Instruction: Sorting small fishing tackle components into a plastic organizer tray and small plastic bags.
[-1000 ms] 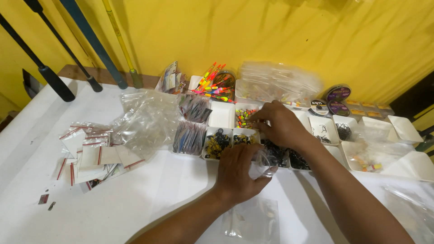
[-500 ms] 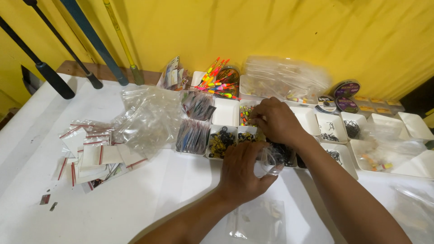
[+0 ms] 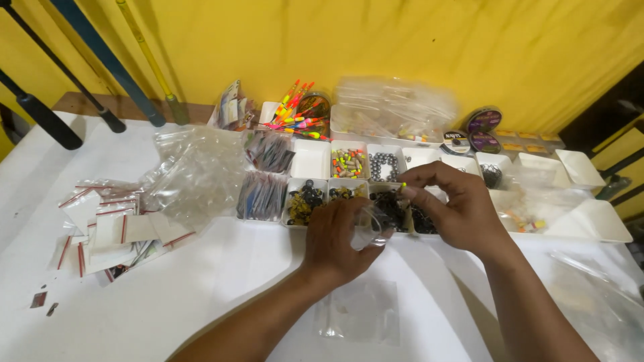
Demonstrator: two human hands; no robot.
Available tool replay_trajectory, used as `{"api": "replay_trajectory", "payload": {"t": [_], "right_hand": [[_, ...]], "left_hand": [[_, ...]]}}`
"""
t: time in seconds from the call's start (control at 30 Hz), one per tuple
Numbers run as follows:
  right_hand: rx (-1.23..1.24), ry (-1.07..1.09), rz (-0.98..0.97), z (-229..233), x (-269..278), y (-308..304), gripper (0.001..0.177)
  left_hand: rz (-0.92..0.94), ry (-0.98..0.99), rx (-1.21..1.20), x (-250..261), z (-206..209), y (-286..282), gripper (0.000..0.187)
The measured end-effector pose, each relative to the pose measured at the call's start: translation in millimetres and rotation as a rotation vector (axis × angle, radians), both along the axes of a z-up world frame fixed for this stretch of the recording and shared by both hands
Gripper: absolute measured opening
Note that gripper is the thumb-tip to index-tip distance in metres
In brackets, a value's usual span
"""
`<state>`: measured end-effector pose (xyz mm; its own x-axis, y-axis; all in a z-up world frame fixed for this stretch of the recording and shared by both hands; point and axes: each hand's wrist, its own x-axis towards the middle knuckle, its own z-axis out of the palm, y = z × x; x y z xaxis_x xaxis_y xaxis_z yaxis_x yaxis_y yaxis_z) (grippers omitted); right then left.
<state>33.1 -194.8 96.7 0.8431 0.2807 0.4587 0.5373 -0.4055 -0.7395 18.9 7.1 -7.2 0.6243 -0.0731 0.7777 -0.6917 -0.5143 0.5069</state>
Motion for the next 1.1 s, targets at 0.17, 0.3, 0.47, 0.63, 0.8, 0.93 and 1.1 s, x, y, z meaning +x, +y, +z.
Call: {"api": "replay_trajectory", "payload": {"t": [0.17, 0.3, 0.47, 0.63, 0.8, 0.93, 1.1], "right_hand": [[-0.014, -0.057, 0.066, 6, -21, 4, 0.017], [-0.074, -0.137, 0.12, 7, -31, 16, 0.013], [-0.065, -0.14, 0.141, -13, -26, 16, 0.01], [-0.073, -0.131, 0.127, -1, -25, 12, 0.015], [-0.184, -0.197, -0.099, 16, -13, -15, 0.014], [-0.436, -0.203, -0.338, 7, 27, -65, 0.016], [-1.249, -0.086, -0.554, -10, 72, -99, 0.011]], "left_hand": [[0.025, -0.002, 0.037, -1, -10, 1, 0.061], [0.059, -0.016, 0.075, -5, -6, 0, 0.054], [0.027, -0.031, 0.061, -1, -7, -1, 0.055], [0.04, -0.054, 0.057, 0, -8, 0, 0.053], [0.037, -0.077, 0.059, 0, -3, 0, 0.049], [0.003, -0.05, 0.003, -4, 1, -3, 0.053], [-0.023, -0.086, 0.031, -4, 8, -2, 0.047]]}}
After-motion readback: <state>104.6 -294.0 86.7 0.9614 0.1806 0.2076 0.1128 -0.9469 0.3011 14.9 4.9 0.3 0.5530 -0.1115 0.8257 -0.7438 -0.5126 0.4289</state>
